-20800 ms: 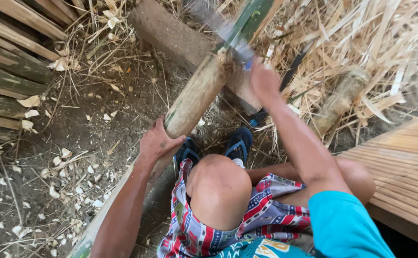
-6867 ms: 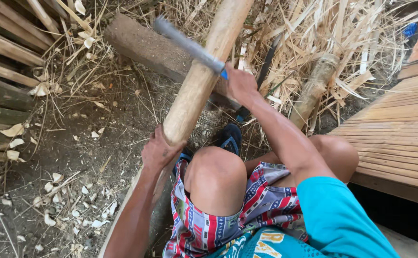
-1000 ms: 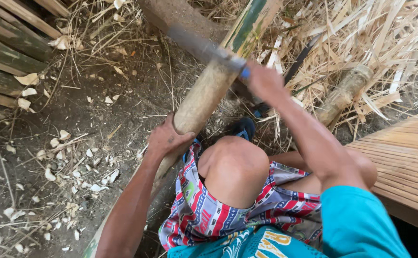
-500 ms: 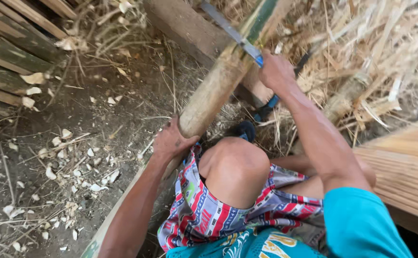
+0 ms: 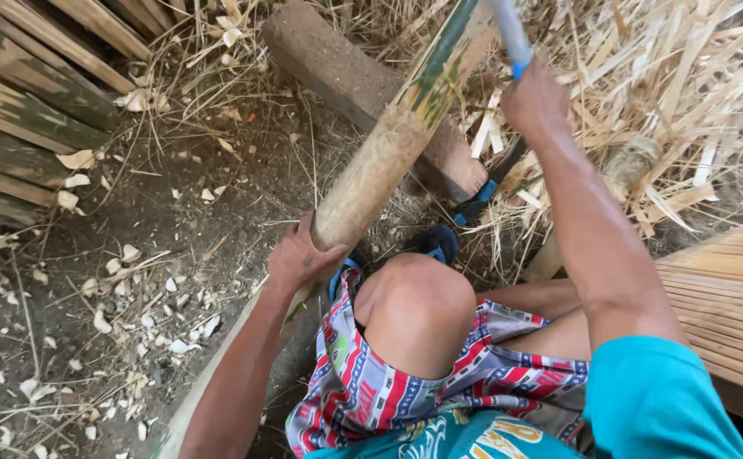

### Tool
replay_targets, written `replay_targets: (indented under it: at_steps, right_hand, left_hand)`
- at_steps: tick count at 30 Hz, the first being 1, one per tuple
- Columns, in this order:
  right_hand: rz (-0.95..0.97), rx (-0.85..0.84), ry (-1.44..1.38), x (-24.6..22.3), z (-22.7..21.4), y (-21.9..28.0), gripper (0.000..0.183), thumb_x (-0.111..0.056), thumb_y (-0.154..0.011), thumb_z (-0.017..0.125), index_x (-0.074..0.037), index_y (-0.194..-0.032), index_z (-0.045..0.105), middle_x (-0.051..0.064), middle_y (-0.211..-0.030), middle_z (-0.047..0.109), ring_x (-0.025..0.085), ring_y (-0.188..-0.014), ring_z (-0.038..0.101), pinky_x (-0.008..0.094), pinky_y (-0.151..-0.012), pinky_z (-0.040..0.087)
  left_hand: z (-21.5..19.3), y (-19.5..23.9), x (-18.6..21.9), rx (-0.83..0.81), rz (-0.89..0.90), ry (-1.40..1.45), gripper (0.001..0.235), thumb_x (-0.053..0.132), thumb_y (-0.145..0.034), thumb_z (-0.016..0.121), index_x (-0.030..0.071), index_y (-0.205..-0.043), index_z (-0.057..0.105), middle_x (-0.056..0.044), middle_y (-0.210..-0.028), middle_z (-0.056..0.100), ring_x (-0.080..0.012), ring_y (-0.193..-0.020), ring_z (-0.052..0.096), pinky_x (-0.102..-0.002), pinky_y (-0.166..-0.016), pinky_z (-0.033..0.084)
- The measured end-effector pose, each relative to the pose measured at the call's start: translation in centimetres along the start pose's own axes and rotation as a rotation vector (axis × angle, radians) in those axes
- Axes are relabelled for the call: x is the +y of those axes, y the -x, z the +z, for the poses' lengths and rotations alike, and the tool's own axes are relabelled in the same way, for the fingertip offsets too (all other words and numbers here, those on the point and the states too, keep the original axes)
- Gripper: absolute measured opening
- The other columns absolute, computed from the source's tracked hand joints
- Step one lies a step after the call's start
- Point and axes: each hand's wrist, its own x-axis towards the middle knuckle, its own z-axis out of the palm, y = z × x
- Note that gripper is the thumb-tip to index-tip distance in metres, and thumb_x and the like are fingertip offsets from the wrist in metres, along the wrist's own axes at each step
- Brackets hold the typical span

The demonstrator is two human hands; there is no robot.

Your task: The person sits on the ground and uses a machete to shave the outer layer off a long bamboo pole. They repeatedly strike and scrape the bamboo, rotating it to remove the green skin and create a smooth surface. The person then splits the bamboo lengthwise using the machete.

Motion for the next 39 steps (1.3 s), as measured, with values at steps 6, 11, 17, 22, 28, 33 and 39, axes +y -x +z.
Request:
replay_targets:
  at_steps: [6, 11, 17, 22, 28, 33, 39]
  right_hand:
    - [-0.432, -0.363, 0.143, -4.8, 0.8, 12.1, 0.027, -0.019, -0.101, 0.052, -0.003, -0.123, 0.052, 0.023, -0.089, 0.072, 0.040, -0.078, 0.073, 0.055, -0.065, 0.058]
    - [-0.264, -0.193, 0.137, -1.6, 2.3, 5.7, 0.026, -0.016, -0.103, 0.052, -0.003, -0.125, 0.052, 0.023, -0.092, 0.073, 0.040, -0.082, 0.073, 0.054, -0.069, 0.058]
    - [-0.027, -0.036, -0.111, -0.1, 3.0, 5.3, 0.039, -0.020, -0.100, 0.060, 0.002, -0.129, 0.045, 0.028, -0.102, 0.070, 0.048, -0.089, 0.070, 0.057, -0.080, 0.055]
    - [-0.326, -0.302, -0.063, -7.3, 1.9, 11.3, 0.045, -0.030, -0.099, 0.063, 0.002, -0.127, 0.050, 0.024, -0.152, 0.040, 0.042, -0.085, 0.071, 0.053, -0.068, 0.060]
    - [-0.603, -0.149, -0.090, -12.8, 5.4, 10.3, 0.047, -0.036, -0.087, 0.075, -0.012, -0.124, 0.058, 0.022, -0.105, 0.071, 0.043, -0.090, 0.069, 0.055, -0.073, 0.056]
    - [-0.622, -0.183, -0.082, -16.4, 9.8, 7.3, 0.036, -0.020, -0.091, 0.068, -0.006, -0.123, 0.058, 0.021, -0.097, 0.074, 0.042, -0.091, 0.071, 0.054, -0.077, 0.056]
    - [-0.755, -0.145, -0.019, -20.1, 10.6, 6.0, 0.025, -0.015, -0.092, 0.062, -0.005, -0.114, 0.066, 0.020, -0.100, 0.075, 0.039, -0.094, 0.073, 0.051, -0.080, 0.058]
  left_hand:
    - [-0.7, 1.7, 2.4, -0.089, -0.093, -0.082, 0.116, 0.075, -0.070, 0.070, 0.024, -0.162, 0.021, -0.026, -0.142, 0.050, -0.0471, -0.102, 0.070, -0.057, -0.083, 0.059]
    - [0.4, 3.2, 2.5, 0.054, -0.019, -0.055, 0.116, 0.077, -0.068, 0.071, 0.022, -0.160, 0.027, -0.027, -0.139, 0.053, -0.0474, -0.102, 0.070, -0.056, -0.081, 0.060]
    - [-0.7, 0.7, 1.8, 0.000, -0.076, -0.031, 0.108, 0.078, -0.075, 0.063, 0.021, -0.160, 0.029, -0.023, -0.139, 0.056, -0.0433, -0.109, 0.069, -0.056, -0.087, 0.059]
    - [-0.3, -0.9, 1.2, 0.207, -0.051, -0.063, 0.107, 0.077, -0.077, 0.067, 0.017, -0.158, 0.030, -0.025, -0.148, 0.048, -0.0478, -0.127, 0.055, -0.060, -0.102, 0.047]
    - [0.7, -1.9, -2.5, 0.432, 0.015, -0.130, 0.111, 0.058, -0.073, 0.081, 0.012, -0.158, 0.029, -0.025, -0.151, 0.044, -0.0442, -0.135, 0.046, -0.062, -0.109, 0.039]
    - [0.6, -2.5, -7.9, 0.406, -0.054, -0.164, 0.102, 0.044, -0.079, 0.081, 0.012, -0.160, 0.029, -0.020, -0.156, 0.042, -0.0444, -0.139, 0.044, -0.055, -0.111, 0.041]
    - [3.6, 1.0, -13.4, 0.523, 0.085, -0.013, 0.089, 0.043, -0.086, 0.080, 0.007, -0.154, 0.036, -0.019, -0.159, 0.042, -0.0378, -0.147, 0.041, -0.046, -0.117, 0.039]
